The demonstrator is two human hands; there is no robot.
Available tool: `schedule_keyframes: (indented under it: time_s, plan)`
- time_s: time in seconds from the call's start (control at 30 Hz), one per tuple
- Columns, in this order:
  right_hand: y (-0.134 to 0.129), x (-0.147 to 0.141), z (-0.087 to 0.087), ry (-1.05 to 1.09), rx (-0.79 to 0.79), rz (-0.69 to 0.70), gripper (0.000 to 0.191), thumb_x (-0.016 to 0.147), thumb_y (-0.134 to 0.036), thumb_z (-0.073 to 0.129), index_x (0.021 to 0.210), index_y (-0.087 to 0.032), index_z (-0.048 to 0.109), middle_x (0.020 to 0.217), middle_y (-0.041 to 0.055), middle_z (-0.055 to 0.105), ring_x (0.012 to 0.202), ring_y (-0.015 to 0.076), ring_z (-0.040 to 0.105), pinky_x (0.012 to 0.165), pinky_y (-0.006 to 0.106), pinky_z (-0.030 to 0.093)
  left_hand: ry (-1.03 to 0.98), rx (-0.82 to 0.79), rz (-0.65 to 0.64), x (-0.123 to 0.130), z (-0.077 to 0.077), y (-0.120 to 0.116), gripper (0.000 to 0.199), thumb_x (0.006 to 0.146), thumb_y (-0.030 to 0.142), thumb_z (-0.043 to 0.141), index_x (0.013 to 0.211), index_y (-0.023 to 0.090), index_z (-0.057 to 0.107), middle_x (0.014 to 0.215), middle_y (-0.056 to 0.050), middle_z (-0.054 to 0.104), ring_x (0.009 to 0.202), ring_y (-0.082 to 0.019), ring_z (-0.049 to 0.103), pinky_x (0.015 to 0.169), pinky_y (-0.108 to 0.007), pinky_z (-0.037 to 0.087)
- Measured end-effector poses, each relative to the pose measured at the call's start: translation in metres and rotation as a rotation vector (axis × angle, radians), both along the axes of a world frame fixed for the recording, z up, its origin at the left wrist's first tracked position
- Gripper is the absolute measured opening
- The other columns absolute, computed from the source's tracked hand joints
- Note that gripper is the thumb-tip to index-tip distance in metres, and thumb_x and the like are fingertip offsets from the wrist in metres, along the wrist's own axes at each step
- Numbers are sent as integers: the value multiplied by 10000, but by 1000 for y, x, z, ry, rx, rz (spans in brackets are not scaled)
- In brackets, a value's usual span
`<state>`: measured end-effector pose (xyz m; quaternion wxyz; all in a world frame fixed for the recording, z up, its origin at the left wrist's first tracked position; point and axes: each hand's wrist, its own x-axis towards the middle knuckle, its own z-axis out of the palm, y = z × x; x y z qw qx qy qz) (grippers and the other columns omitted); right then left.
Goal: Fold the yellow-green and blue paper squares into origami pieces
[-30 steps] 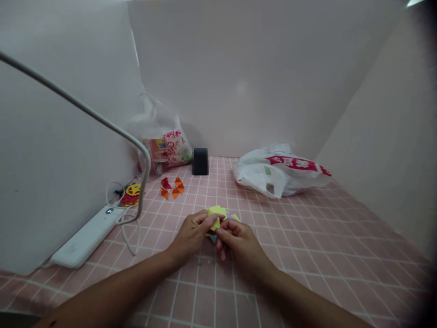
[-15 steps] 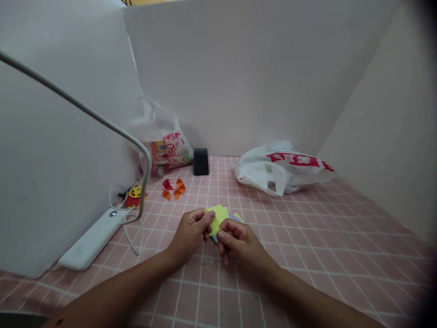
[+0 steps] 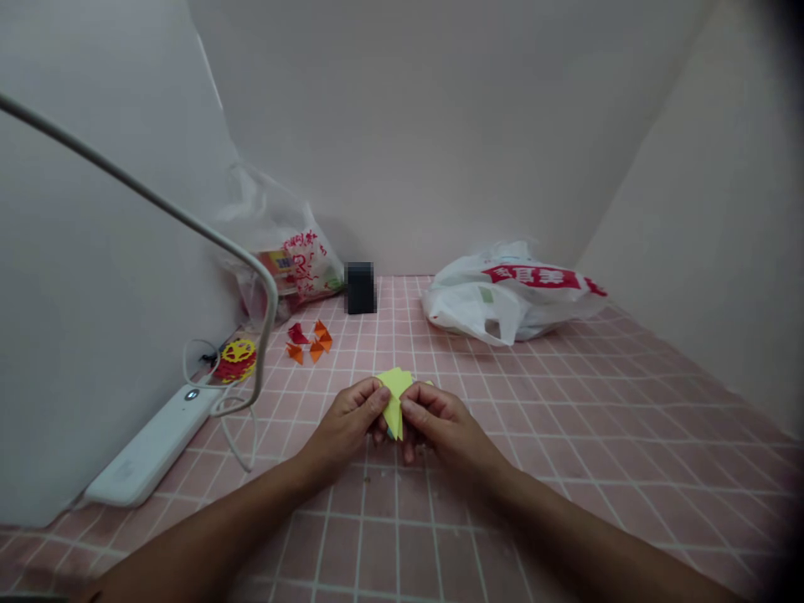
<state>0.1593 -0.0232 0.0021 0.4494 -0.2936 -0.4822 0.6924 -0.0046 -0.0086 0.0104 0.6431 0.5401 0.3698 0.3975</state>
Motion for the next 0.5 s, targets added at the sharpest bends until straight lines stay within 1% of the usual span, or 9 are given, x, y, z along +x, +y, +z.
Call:
schedule_keyframes:
  time_s: [0.13, 0.3, 0.4, 0.5]
  plan:
    - [1, 0, -1, 10, -11, -11, 300, 863, -444, 654, 788, -173, 549, 675, -10, 643, 472, 76, 565, 468, 194, 444, 5, 22, -20, -1, 0, 1, 319, 899, 447, 588, 799, 146, 561, 640, 37, 555, 525, -64, 478, 527, -186, 372]
    - [2, 2, 1, -36, -12, -40, 282, 830, -424, 671, 791, -179, 539, 645, -18, 640, 461, 80, 567, 466, 199, 441, 46, 81, -37, -3, 2, 1, 310, 905, 442, 572, 813, 146, 563, 665, 22, 571, 555, -79, 508, 548, -200, 411]
    - [2, 2, 3, -105, 7, -81, 254, 791, -382, 691, 775, -189, 525, 608, -42, 606, 445, 79, 542, 450, 201, 435, 96, 129, -24, -2, 2, 0, 280, 906, 414, 573, 806, 154, 543, 646, 25, 564, 539, -82, 505, 533, -202, 419]
    - [-1, 2, 7, -163, 39, -114, 205, 786, -333, 668, 751, -191, 525, 599, -49, 584, 447, 73, 518, 441, 197, 422, 106, 154, 21, -1, 1, -1, 217, 884, 370, 608, 886, 172, 518, 663, 38, 559, 531, -86, 506, 510, -200, 428]
